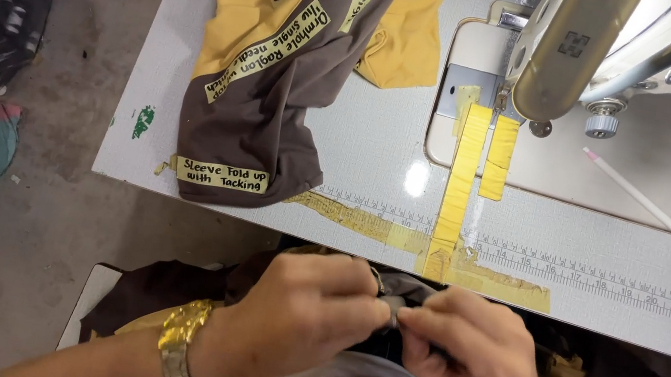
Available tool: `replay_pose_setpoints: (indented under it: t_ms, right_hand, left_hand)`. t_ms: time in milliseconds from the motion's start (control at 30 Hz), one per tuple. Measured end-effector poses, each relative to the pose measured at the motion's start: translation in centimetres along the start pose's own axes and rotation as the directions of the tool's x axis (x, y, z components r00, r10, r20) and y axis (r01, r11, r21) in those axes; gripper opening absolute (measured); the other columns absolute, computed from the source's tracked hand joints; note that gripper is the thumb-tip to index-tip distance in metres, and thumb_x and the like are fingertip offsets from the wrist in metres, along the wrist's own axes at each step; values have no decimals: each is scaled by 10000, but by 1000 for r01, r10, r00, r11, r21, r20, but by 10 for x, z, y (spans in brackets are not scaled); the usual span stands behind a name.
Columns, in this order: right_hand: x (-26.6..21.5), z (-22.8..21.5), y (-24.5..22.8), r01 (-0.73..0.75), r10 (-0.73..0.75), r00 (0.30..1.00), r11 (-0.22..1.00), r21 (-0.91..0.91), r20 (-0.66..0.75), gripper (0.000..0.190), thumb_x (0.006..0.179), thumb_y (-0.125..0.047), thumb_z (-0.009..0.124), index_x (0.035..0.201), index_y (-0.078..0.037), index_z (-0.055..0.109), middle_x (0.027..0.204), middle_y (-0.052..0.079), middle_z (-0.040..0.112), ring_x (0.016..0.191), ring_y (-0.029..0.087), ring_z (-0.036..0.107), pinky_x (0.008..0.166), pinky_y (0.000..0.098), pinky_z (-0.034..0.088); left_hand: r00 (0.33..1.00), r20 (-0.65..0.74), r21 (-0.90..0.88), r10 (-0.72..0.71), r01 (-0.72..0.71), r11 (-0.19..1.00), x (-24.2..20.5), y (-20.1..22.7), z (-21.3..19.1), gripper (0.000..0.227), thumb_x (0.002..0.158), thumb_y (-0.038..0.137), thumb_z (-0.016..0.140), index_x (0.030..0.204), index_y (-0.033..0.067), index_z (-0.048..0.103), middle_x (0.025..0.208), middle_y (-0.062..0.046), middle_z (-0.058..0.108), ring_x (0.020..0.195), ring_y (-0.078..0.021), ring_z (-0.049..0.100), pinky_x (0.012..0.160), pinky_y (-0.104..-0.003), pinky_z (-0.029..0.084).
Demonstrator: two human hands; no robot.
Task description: A worker aligns and folds a t-shirt on a sewing table, preparing it for further processing or inspection.
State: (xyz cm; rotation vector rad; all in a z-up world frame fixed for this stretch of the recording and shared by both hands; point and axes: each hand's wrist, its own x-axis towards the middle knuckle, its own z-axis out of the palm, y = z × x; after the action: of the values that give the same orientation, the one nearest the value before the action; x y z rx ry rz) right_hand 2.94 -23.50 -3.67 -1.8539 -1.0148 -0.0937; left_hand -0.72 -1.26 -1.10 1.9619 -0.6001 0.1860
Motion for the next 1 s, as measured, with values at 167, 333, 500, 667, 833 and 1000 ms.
replay_pose_setpoints:
  t_ms: [167, 333, 500, 667, 833, 1000]
  right_hand:
    - [-10, -1, 2, 364, -378, 925, 911, -195, -44, 154, 901, -59, 729, 995, 47, 669, 772, 120, 590, 522, 189, 441, 461, 309, 347]
    - [-21, 0, 6, 438, -438, 898, 888, -141, 32, 197, 902, 39, 713, 1074, 100, 639, 764, 103, 516, 544, 179, 370, 486, 330, 270]
    - [-15, 2, 10, 502, -504, 863, 851, -156, 27, 139, 881, 50, 723, 991, 93, 650, 764, 102, 536, 526, 171, 396, 467, 320, 260]
    - [-17, 0, 11, 502, -498, 865, 858, -109, 61, 161, 936, -20, 648, 1050, 93, 651, 793, 112, 574, 539, 172, 437, 472, 317, 284]
    - [-13, -2, 10, 474, -465, 880, 875, -103, 98, 161, 937, -25, 688, 1062, 70, 653, 834, 114, 590, 543, 176, 439, 478, 309, 321]
    - [-5, 3, 3, 411, -411, 912, 908, -82, 16, 108, 910, -55, 697, 968, 33, 676, 776, 101, 599, 505, 176, 455, 450, 287, 357]
  left_hand:
    - [876, 17, 366, 481, -453, 813, -7, -2, -3, 136, 964, -46, 677, 905, 65, 626, 821, -25, 542, 606, -146, 418, 488, -282, 317]
    - [847, 22, 394, 531, -495, 774, -11, -2, -3, 174, 997, 2, 535, 871, 68, 635, 806, -27, 547, 567, -117, 396, 486, -255, 247]
    - [900, 1, 330, 435, -411, 850, -21, -4, 2, 133, 1001, -31, 542, 917, 41, 617, 794, -34, 482, 575, -144, 380, 486, -281, 265]
    - [924, -37, 282, 380, -355, 891, -26, -4, 5, 101, 1008, -36, 576, 958, 32, 632, 784, -26, 467, 585, -146, 411, 485, -284, 299]
    - [955, -35, 215, 296, -282, 935, -26, -2, 5, 162, 1043, 29, 528, 927, 62, 637, 768, -6, 441, 572, -160, 362, 497, -304, 308]
    - [957, -56, 195, 284, -269, 943, -25, -1, 4, 102, 1012, -1, 619, 935, 62, 643, 757, -7, 434, 575, -159, 371, 496, -295, 335]
